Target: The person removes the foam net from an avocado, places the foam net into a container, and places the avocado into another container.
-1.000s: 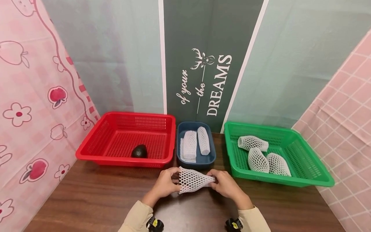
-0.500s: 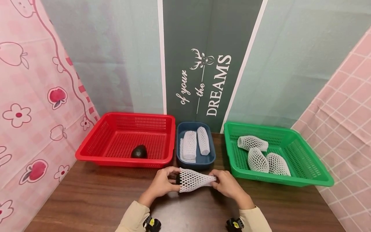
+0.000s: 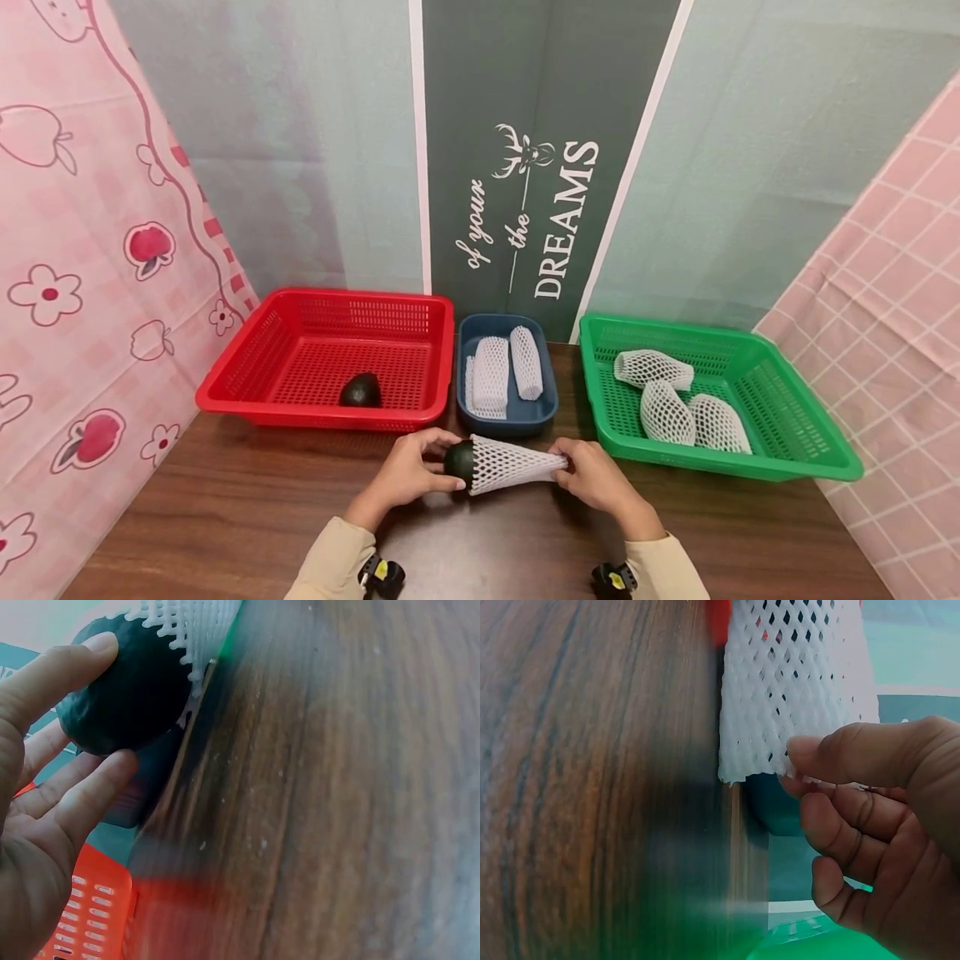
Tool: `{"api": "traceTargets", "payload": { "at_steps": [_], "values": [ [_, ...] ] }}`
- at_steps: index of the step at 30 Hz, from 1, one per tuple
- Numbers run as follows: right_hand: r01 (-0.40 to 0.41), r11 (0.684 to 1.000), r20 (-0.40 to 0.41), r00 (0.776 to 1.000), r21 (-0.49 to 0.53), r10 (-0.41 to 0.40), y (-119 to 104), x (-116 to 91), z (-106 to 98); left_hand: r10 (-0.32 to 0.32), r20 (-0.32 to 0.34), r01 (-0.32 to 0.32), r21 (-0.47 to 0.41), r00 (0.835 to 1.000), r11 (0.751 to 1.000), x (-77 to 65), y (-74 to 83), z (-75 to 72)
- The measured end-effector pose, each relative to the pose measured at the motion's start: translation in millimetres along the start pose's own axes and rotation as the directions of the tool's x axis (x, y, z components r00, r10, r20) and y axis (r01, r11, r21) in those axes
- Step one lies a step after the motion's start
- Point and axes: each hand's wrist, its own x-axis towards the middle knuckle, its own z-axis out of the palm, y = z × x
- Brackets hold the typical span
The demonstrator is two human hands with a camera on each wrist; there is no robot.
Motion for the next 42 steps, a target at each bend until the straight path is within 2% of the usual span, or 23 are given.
{"api": "traceTargets", "payload": {
  "at_steps": [12, 16, 20, 23, 26, 30, 34, 42],
  "values": [
    [-0.019, 1.000, 0.024, 1.000, 0.016, 0.018, 1.8, -0.2, 1.3, -0.019, 0.015, 0.018, 0.012, 1.000, 1.000, -1.9, -4.0, 0.2],
    [-0.024, 1.000, 0.027, 0.999, 0.014, 0.023, 1.4, -0.3, 1.8, -0.015, 0.012, 0.014, 0.033, 1.000, 0.999, 0.3, -21.7, 1.6],
    [-0.050, 0.999, 0.040, 0.998, -0.008, 0.050, -0.4, 0.4, -0.4, 0.010, 0.011, -0.012, 0.141, 1.000, 0.990, 2.8, -35.0, 1.0],
    [-0.065, 0.998, 0.037, 0.997, -0.018, 0.066, -3.6, 1.7, -3.9, 0.058, 0.003, -0.057, 0.212, 0.998, 0.976, 4.4, -34.6, -0.7],
    [-0.053, 0.998, 0.042, 0.998, -0.018, 0.053, -7.7, 4.3, -5.9, 0.085, -0.008, -0.081, 0.236, 0.996, 0.968, 5.7, -31.6, -1.4],
    [-0.021, 1.000, 0.056, 0.998, -0.011, 0.022, -14.0, 9.0, -5.9, 0.077, -0.013, -0.071, 0.254, 0.997, 0.964, 7.7, -28.9, -1.0],
    [-0.029, 1.000, 0.052, 0.998, -0.010, 0.030, -19.9, 14.1, -4.9, 0.076, -0.021, -0.066, 0.300, 0.997, 0.952, 10.0, -28.4, -0.4],
    [0.030, 0.999, 0.005, 1.000, -0.035, -0.030, -30.8, 21.0, 0.2, 0.136, -0.031, -0.114, 0.386, 0.990, 0.916, 14.6, -24.9, 2.3]
  ]
}}
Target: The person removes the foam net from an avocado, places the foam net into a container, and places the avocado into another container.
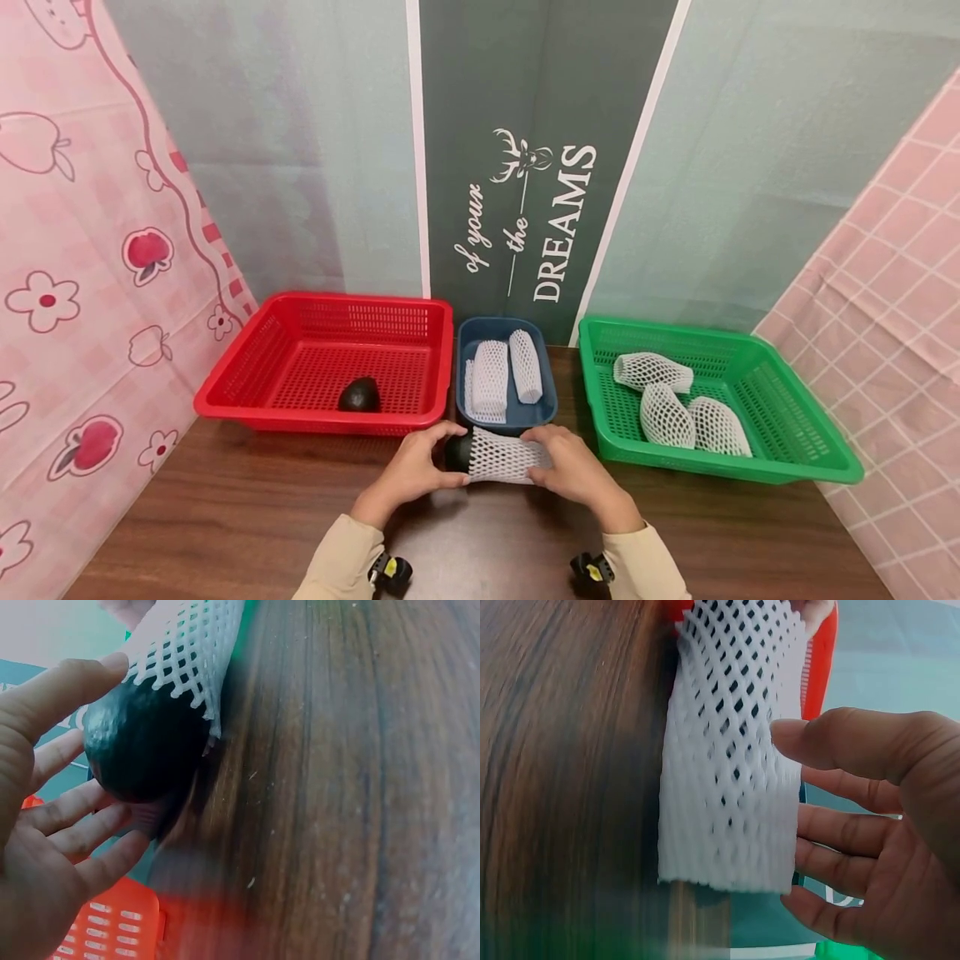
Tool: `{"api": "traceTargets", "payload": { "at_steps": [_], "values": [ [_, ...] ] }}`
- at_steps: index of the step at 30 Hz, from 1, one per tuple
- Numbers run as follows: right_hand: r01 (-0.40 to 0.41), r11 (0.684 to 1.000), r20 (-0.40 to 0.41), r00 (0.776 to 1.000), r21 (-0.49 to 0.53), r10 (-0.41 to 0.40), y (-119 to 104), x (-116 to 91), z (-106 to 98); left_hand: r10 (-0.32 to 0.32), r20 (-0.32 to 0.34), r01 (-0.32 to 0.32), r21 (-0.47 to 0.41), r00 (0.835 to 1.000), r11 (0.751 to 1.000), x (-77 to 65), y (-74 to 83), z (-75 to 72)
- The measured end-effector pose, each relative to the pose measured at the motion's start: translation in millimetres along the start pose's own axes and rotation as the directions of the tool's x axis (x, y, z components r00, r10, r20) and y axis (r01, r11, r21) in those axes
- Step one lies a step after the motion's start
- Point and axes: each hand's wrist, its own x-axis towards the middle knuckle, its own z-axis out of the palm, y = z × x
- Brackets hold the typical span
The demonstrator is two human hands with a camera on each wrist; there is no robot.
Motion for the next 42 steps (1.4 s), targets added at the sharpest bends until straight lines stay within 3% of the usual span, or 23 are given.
{"api": "traceTargets", "payload": {
  "at_steps": [11, 20, 35, 42],
  "values": [
    [0.097, 0.991, -0.010, 0.995, -0.095, -0.098, -8.9, 8.0, 10.2, 0.017, 0.007, -0.017, 0.042, 1.000, 0.999, 5.0, 1.7, 7.2],
    [0.162, 0.981, -0.047, 0.985, -0.106, -0.167, -8.9, 9.4, 15.1, 0.028, 0.021, -0.030, 0.085, 0.999, 0.996, 5.4, 0.2, 9.0],
    [0.156, 0.982, -0.066, 0.984, -0.106, -0.163, -14.5, 4.8, 6.3, 0.000, 0.024, -0.002, 0.100, 1.000, 0.995, -2.7, 4.9, 0.8],
    [0.141, 0.984, -0.077, 0.986, -0.113, -0.150, -12.4, -0.4, -4.7, -0.007, -0.006, 0.008, 0.103, 1.000, 0.995, -7.7, 9.1, -7.3]
  ]
}}
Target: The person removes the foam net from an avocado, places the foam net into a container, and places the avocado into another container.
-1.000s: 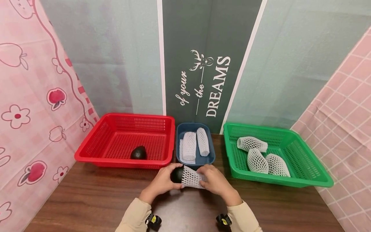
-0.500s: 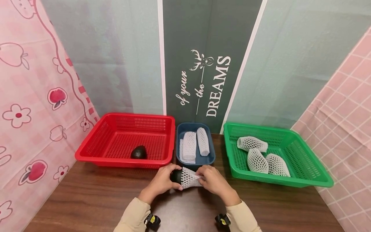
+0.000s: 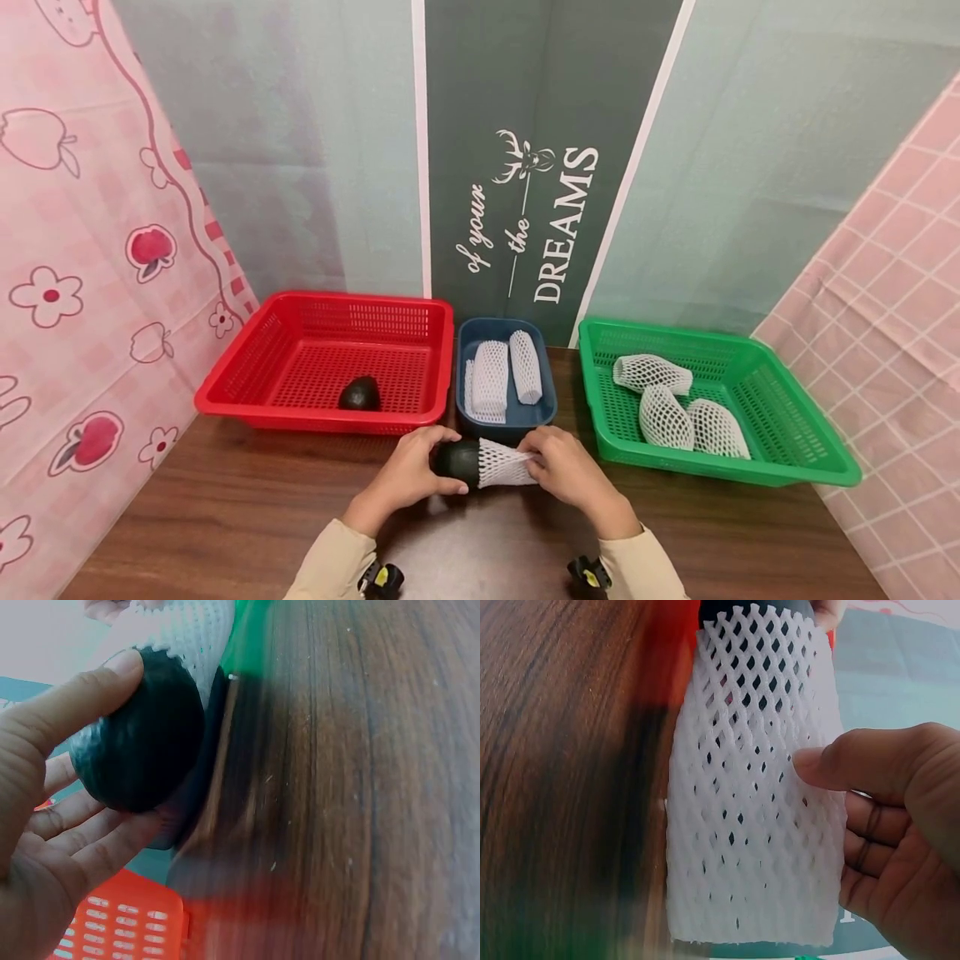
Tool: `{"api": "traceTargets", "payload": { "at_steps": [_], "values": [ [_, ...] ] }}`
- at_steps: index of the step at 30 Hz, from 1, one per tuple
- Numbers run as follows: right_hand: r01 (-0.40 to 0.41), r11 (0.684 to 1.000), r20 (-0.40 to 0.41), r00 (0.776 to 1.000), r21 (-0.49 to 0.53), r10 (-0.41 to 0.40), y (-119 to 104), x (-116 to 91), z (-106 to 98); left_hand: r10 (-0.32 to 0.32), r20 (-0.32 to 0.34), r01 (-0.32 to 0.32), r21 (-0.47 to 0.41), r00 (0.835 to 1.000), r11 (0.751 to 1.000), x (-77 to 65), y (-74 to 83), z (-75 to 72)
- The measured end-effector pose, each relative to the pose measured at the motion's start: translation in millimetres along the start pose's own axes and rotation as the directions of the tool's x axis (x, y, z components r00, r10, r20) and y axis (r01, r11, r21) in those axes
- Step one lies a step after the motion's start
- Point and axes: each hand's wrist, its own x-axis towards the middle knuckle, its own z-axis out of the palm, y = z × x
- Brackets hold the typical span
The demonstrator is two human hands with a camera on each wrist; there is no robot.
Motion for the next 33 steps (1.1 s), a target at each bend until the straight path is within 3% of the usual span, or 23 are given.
{"api": "traceTargets", "payload": {
  "at_steps": [12, 22, 28, 33],
  "values": [
    [-0.104, 0.994, -0.066, 0.992, 0.020, 0.105, 10.6, -12.9, -11.4, -0.023, -0.048, 0.024, 0.017, 0.999, 1.000, -14.7, -5.0, -11.0],
    [-0.163, 0.986, -0.064, 0.984, 0.031, 0.165, 5.8, -14.5, -14.7, -0.021, -0.032, 0.022, 0.018, 0.999, 1.000, -19.0, -1.2, -13.8],
    [-0.141, 0.989, -0.120, 0.982, 0.043, 0.146, 2.5, -12.3, -28.5, 0.019, -0.059, -0.018, 0.022, 0.998, 1.000, -22.0, 6.0, -20.8],
    [-0.164, 0.984, -0.103, 0.980, 0.068, 0.171, 6.0, -3.4, -36.9, 0.020, -0.062, -0.019, 0.015, 0.998, 1.000, -23.2, 9.4, -27.4]
  ]
}}
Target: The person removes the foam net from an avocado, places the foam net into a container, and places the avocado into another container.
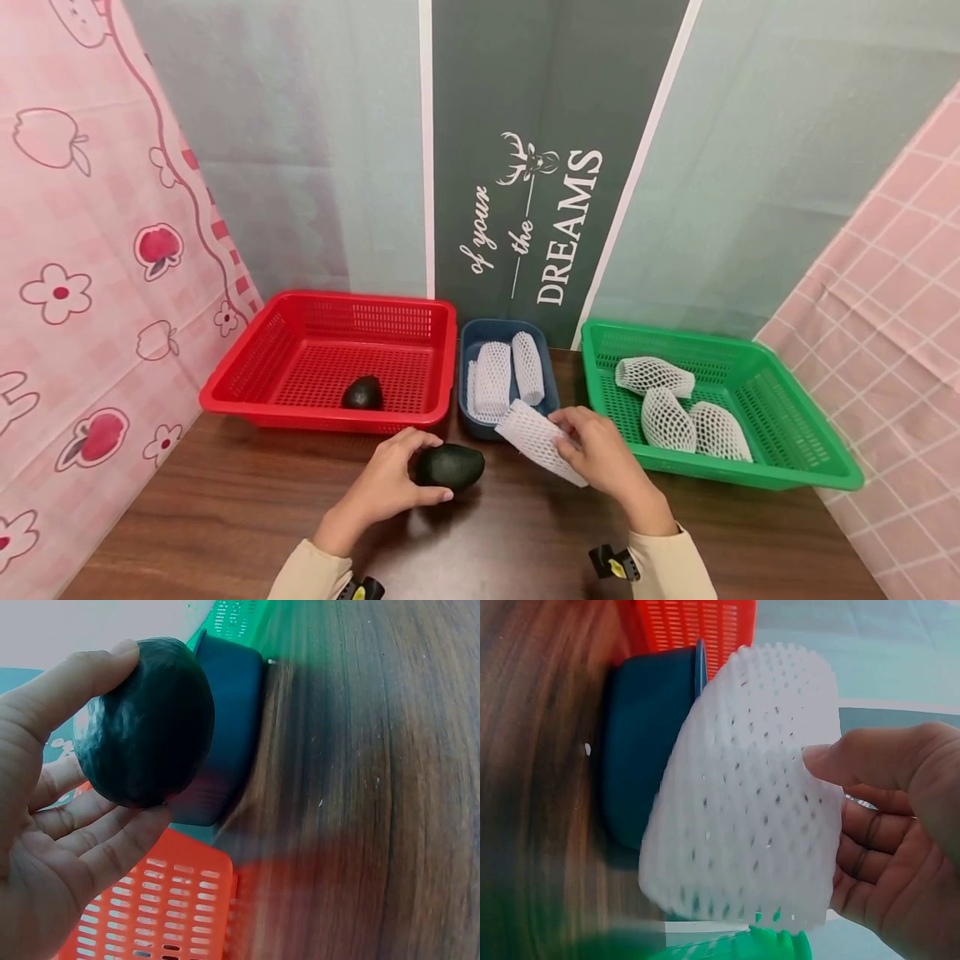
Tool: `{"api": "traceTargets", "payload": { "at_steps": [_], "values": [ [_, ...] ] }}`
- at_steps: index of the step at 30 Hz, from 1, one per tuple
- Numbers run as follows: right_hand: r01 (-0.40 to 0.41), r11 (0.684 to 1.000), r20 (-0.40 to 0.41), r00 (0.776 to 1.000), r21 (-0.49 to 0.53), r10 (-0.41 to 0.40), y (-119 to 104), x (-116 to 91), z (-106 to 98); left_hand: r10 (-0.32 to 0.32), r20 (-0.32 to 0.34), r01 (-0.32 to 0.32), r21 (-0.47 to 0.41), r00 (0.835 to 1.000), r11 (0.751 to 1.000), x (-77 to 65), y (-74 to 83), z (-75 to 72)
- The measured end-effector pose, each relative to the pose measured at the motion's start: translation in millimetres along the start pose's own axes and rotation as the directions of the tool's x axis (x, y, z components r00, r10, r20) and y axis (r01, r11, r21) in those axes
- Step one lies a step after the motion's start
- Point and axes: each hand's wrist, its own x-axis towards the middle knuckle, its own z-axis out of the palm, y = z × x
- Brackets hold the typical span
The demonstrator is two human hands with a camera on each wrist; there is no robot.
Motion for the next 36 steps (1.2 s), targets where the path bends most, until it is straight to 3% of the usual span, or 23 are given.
{"api": "traceTargets", "payload": {
  "at_steps": [9, 15, 25, 36],
  "values": [
    [0.108, 0.994, -0.099, 0.989, 0.016, -0.106, 10.8, 21.6, -3.5, -0.022, 0.018, 0.023, -0.035, 1.000, 0.999, -7.7, 1.7, -8.1],
    [0.098, 0.995, -0.106, 0.990, 0.009, -0.096, 14.7, 37.4, -4.6, -0.012, 0.014, 0.012, -0.040, 1.000, 0.999, -9.9, 1.3, -14.9],
    [-0.050, 0.996, 0.011, 0.999, 0.072, 0.049, 19.6, 64.8, -1.7, -0.016, 0.013, 0.017, -0.054, 1.000, 0.998, -10.4, 4.0, -27.1],
    [-0.109, 0.991, 0.078, 0.992, 0.081, 0.103, 30.1, 90.3, 9.2, -0.062, 0.000, 0.062, -0.057, 0.998, 0.996, -12.3, 5.6, -43.1]
  ]
}}
